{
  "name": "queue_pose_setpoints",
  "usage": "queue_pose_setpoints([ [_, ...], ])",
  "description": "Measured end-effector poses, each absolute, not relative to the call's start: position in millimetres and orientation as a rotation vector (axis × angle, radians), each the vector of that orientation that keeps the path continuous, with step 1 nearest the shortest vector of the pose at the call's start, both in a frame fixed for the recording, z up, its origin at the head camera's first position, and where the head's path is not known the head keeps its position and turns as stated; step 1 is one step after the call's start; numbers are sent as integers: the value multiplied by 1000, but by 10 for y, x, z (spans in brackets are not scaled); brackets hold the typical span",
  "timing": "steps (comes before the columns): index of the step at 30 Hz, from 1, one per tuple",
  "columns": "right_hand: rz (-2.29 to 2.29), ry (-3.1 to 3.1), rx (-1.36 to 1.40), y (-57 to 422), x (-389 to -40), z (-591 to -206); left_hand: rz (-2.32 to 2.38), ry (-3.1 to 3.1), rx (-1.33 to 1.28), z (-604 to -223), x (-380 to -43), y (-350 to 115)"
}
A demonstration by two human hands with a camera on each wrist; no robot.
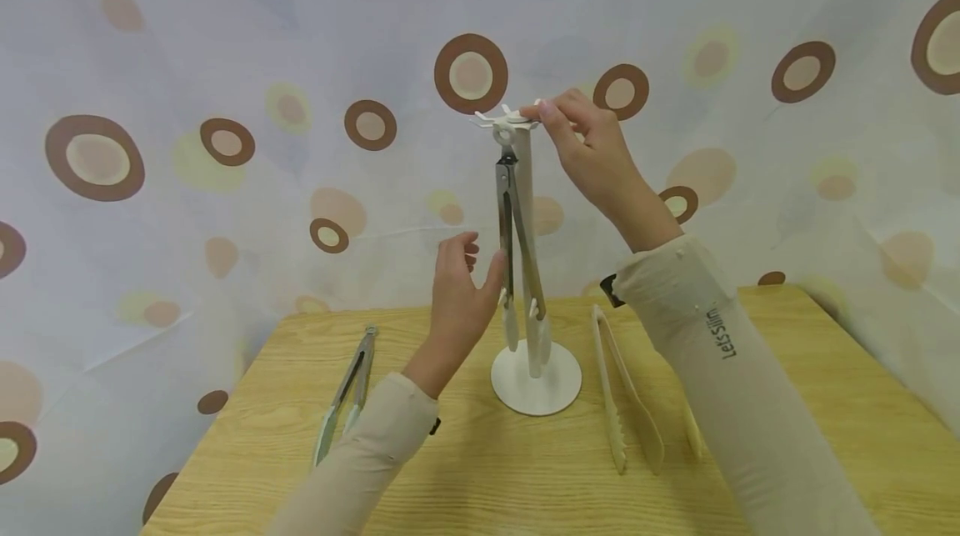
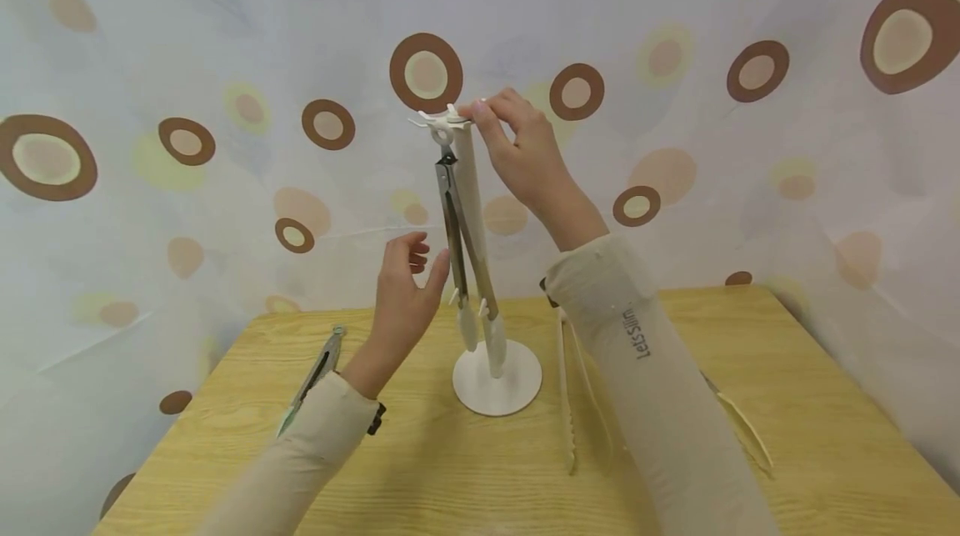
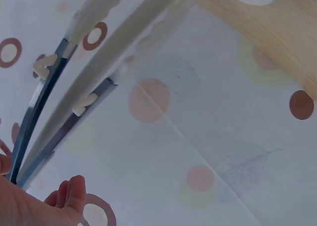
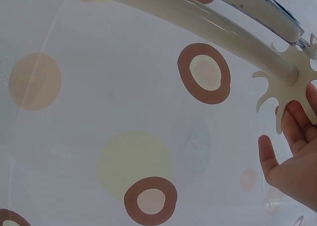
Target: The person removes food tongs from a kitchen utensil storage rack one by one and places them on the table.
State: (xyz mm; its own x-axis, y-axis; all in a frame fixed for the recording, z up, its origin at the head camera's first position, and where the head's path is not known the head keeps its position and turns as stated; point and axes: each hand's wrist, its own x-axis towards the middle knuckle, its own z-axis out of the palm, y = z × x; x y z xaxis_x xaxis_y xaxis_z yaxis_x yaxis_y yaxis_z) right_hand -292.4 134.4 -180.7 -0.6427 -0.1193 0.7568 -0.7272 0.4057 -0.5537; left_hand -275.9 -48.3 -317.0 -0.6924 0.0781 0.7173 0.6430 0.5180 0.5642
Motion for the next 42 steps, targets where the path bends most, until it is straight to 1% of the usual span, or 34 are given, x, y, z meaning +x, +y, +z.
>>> queue_pose_setpoints([
  [6,1241,-2040,716,1348,-2921,-1794,-1115,-2108,-593,-3118,-2734,-275],
  [12,1246,-2038,714,1347,-2925,-1796,-1117,-2150,-562,-3071,-2745,-186],
  [19,1249,-2025,713,1349,-2929,-1810,-1119,-2199,-510,-3049,-2720,-172],
  [42,1250,-2013,705,1340,-2933,-1799,-1104,-2179,-529,-2988,-2644,-222],
])
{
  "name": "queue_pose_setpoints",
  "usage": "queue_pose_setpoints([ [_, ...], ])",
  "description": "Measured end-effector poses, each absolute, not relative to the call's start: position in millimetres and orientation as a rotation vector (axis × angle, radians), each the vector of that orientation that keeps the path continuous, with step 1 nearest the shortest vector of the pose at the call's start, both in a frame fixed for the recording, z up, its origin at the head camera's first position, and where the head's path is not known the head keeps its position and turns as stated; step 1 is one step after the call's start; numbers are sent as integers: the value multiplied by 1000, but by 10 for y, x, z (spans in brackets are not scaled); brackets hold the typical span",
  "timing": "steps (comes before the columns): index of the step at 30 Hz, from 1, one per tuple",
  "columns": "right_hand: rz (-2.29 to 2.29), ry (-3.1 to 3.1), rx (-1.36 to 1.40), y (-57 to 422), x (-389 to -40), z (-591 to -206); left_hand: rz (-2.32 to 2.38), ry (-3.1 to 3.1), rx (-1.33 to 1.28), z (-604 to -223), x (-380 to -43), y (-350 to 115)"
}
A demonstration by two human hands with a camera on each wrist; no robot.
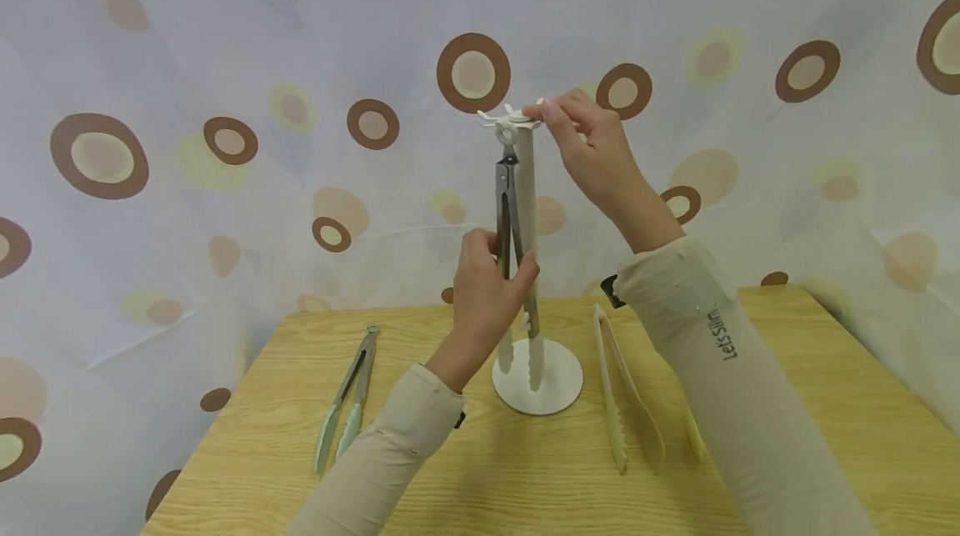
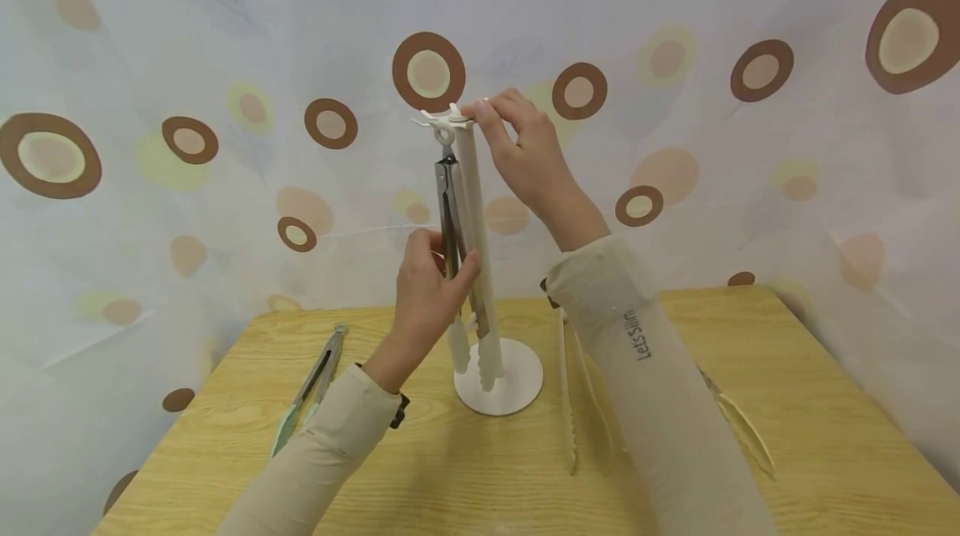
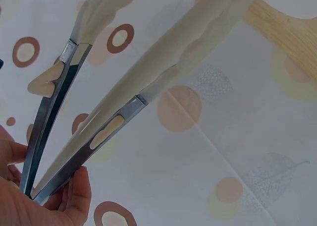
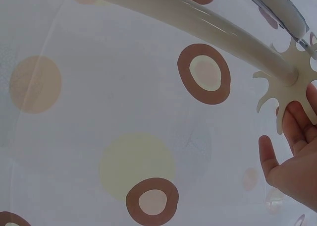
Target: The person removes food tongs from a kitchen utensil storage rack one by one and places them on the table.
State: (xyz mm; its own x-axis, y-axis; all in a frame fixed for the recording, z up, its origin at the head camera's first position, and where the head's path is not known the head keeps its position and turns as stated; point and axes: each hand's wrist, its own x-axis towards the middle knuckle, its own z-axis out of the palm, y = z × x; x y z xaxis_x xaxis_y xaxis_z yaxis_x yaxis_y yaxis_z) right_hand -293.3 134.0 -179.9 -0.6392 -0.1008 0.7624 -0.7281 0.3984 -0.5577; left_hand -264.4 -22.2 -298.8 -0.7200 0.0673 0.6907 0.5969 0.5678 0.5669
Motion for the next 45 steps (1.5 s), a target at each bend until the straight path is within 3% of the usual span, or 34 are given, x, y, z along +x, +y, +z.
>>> queue_pose_setpoints([
  [45,1265,-2011,699,1362,-2951,-1790,-1026,-2080,-559,-2881,-2604,-342],
])
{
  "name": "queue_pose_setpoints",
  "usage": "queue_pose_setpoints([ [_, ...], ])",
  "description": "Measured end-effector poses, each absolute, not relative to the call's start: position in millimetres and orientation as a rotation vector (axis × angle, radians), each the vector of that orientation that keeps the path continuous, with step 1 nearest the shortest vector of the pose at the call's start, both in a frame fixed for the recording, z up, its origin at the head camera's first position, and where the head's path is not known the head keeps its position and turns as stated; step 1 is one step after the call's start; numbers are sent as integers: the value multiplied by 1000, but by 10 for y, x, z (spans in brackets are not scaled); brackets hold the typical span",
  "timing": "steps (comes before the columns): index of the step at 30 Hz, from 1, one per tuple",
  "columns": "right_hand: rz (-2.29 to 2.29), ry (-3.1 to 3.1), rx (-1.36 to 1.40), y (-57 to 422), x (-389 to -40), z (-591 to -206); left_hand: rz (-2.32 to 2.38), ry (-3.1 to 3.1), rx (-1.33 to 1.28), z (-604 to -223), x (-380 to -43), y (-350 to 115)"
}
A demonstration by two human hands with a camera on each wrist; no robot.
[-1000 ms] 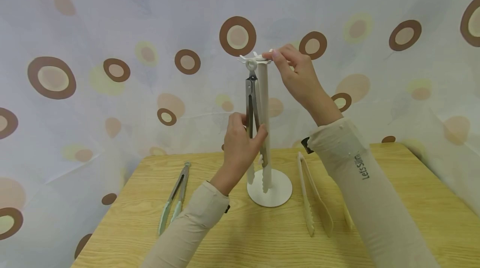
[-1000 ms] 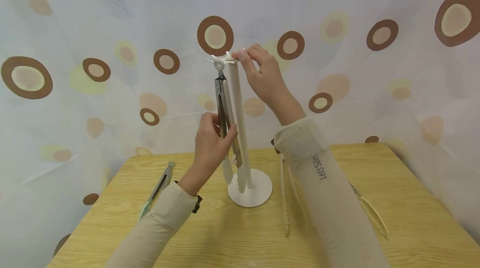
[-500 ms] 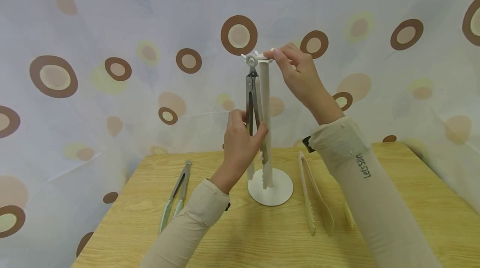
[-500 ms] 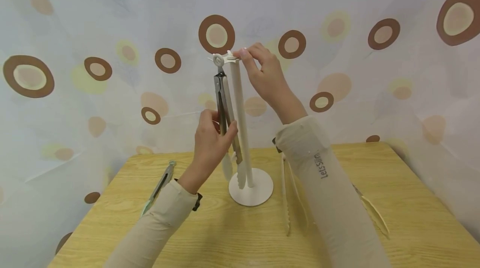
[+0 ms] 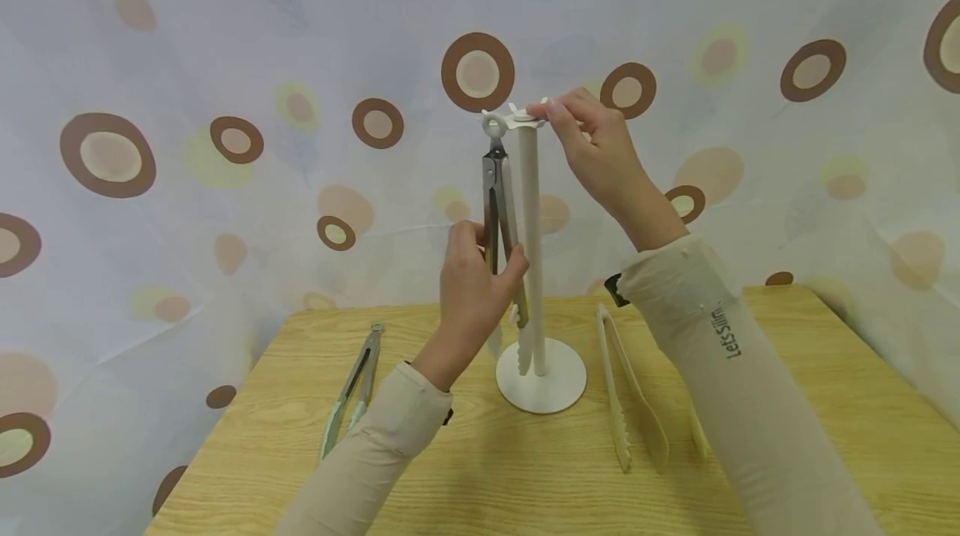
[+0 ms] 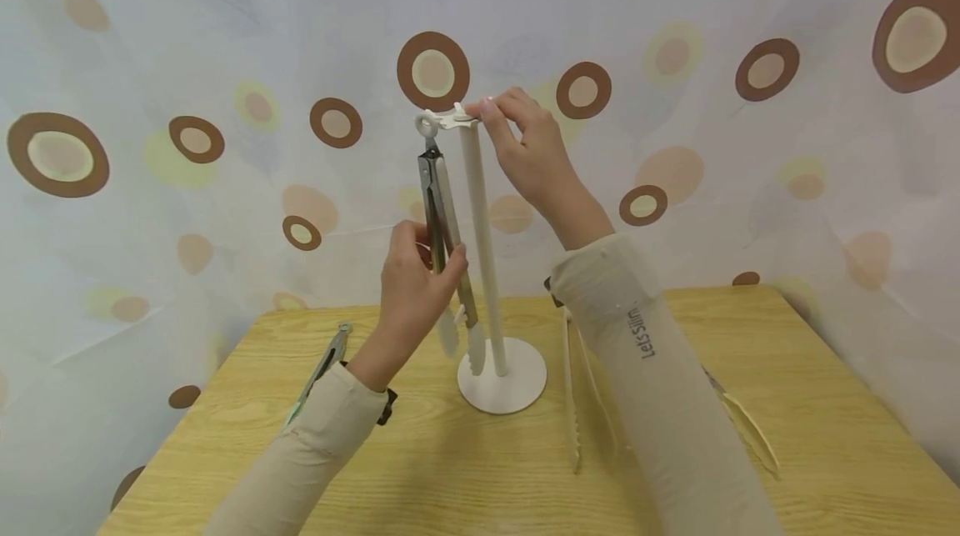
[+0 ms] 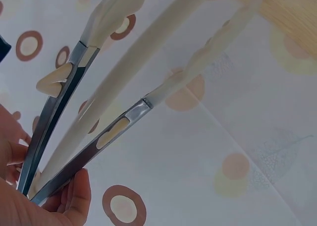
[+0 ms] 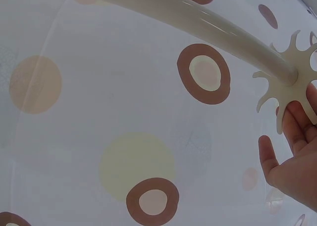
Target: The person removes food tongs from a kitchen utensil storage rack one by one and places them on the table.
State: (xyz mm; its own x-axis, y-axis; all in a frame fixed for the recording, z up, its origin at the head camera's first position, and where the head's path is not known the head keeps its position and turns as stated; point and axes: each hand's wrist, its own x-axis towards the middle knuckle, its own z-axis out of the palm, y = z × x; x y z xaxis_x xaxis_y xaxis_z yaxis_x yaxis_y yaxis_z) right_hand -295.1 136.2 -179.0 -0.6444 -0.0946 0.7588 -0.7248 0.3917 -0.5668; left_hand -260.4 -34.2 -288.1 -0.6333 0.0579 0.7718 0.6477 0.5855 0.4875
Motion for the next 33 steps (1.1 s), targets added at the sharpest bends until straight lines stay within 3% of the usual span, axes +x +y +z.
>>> queue_pose_setpoints([
  [33,1283,-1992,722,1372,-2935,-1778,-1024,-2147,-500,-2815,-2559,-866],
])
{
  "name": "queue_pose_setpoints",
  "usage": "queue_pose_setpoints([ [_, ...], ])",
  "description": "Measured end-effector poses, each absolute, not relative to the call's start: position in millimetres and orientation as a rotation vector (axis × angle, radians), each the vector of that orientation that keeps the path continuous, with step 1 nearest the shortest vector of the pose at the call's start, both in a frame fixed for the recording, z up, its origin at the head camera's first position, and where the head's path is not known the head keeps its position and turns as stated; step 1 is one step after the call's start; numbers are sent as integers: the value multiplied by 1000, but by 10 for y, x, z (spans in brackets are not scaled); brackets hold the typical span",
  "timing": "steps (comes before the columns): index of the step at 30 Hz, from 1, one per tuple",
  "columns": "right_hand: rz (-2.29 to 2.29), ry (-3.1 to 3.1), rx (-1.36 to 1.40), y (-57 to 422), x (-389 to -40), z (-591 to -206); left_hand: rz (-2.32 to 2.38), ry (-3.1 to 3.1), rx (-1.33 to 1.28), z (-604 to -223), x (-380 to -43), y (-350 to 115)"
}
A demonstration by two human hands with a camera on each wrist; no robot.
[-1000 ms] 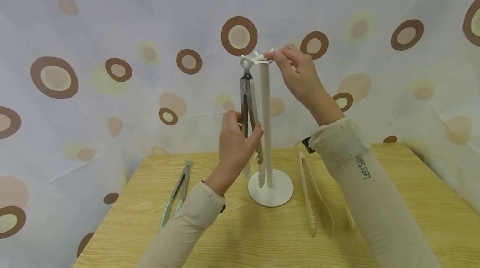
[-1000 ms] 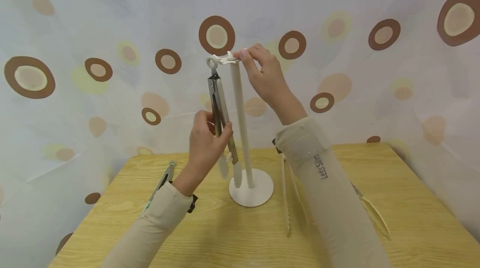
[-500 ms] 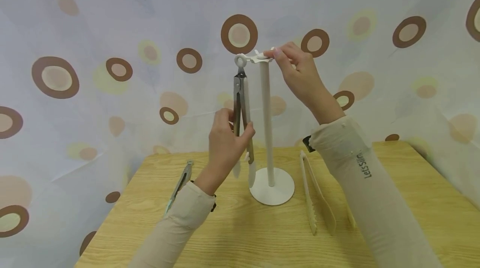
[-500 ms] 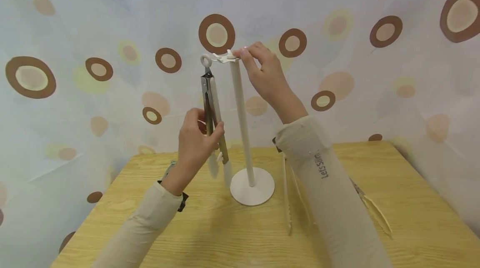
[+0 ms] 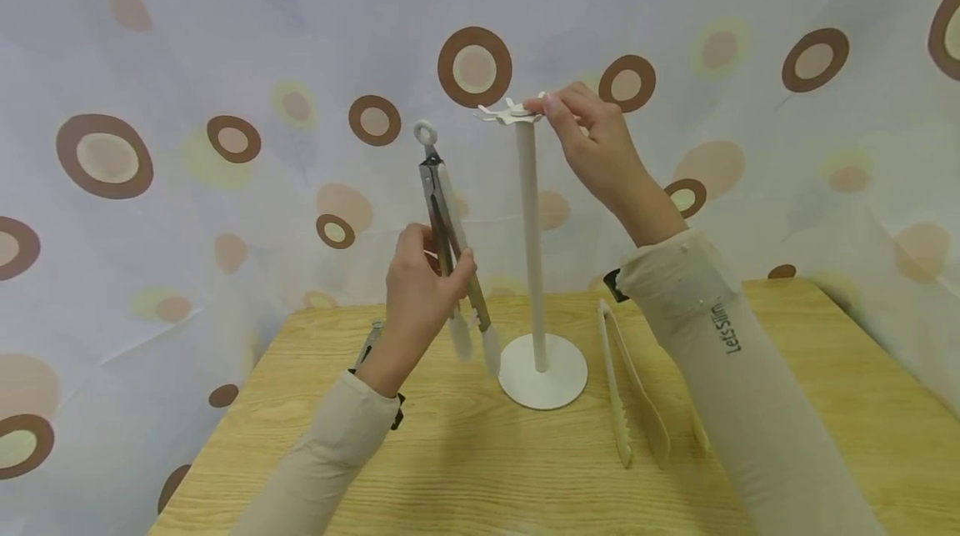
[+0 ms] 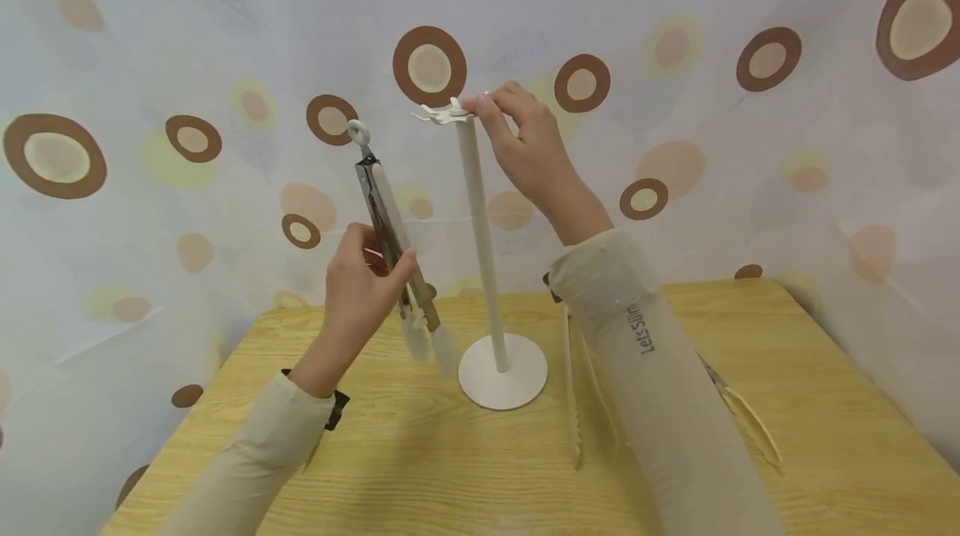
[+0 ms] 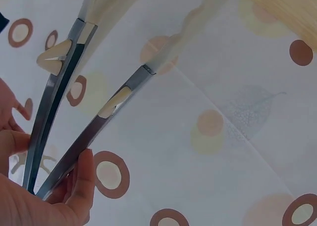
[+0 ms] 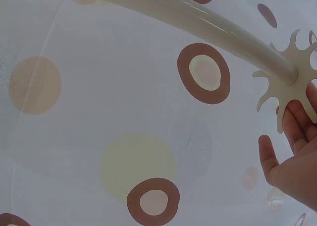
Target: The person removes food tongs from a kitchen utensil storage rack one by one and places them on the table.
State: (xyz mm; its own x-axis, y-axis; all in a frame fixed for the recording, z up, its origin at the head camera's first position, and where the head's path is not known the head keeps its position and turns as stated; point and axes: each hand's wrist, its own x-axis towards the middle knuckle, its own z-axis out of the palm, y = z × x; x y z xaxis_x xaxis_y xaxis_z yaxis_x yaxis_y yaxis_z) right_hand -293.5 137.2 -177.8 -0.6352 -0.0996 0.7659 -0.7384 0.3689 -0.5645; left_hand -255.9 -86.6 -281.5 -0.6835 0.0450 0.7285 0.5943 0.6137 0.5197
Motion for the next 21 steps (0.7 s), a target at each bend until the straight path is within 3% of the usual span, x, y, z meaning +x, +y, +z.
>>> queue_pose_setpoints([
  [21,1287,-2006,706,1383,-2925,-1770,-948,-2546,-352,-2908,-2672,-1147],
])
